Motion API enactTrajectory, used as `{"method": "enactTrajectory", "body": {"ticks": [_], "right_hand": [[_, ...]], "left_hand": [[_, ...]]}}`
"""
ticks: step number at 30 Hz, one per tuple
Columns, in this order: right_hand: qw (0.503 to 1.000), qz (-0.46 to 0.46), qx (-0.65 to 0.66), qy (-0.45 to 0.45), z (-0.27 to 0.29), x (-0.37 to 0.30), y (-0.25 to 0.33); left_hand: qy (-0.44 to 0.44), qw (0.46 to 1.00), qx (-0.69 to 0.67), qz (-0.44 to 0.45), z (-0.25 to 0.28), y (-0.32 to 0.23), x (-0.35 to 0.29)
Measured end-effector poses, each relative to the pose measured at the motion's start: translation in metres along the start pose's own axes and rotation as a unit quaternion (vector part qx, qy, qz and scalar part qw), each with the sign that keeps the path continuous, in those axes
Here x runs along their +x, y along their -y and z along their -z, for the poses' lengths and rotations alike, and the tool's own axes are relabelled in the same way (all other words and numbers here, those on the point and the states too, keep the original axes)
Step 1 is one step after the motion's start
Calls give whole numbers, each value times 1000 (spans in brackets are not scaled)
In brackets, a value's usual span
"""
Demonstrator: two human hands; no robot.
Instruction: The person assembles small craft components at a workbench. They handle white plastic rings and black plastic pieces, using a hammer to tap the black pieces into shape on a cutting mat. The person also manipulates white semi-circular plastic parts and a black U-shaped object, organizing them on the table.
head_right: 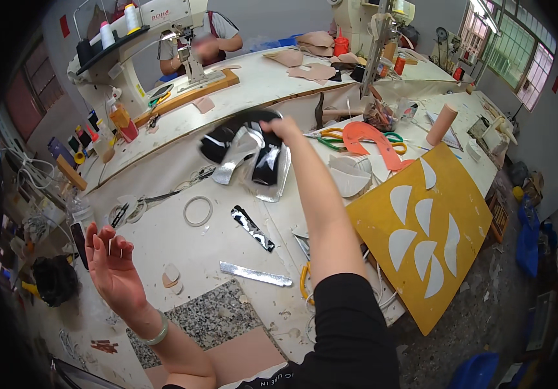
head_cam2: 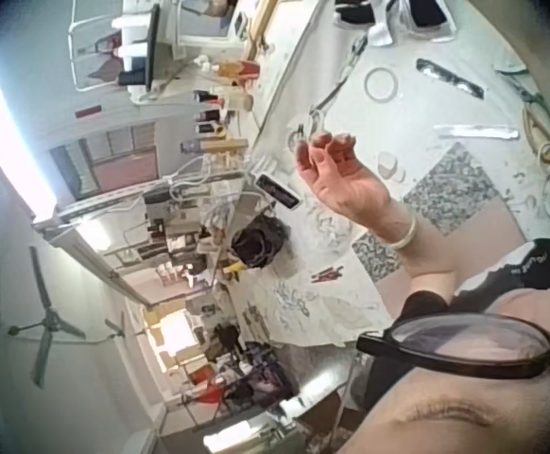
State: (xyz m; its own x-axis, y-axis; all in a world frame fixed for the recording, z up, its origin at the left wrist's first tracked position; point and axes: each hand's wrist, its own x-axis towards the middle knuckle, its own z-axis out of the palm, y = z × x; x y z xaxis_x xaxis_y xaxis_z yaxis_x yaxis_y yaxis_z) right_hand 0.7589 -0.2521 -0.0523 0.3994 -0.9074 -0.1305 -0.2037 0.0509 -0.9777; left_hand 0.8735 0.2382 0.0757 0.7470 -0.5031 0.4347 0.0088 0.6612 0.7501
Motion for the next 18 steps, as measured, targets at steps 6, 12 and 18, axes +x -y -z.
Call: {"method": "enactTrajectory", "body": {"ticks": [6,12,18], "right_hand": [[922,-107,-334,-162,-52,-46,-11],[971,133,-139,-140,-29,-28,1],[951,306,18,41,-24,-95,113]], "left_hand": [[8,999,29,-11,2,-8,-6],[-25,1000,11,-16,-9,-4,-4],[-41,999,7,-27,-7,-4,-6]]}}
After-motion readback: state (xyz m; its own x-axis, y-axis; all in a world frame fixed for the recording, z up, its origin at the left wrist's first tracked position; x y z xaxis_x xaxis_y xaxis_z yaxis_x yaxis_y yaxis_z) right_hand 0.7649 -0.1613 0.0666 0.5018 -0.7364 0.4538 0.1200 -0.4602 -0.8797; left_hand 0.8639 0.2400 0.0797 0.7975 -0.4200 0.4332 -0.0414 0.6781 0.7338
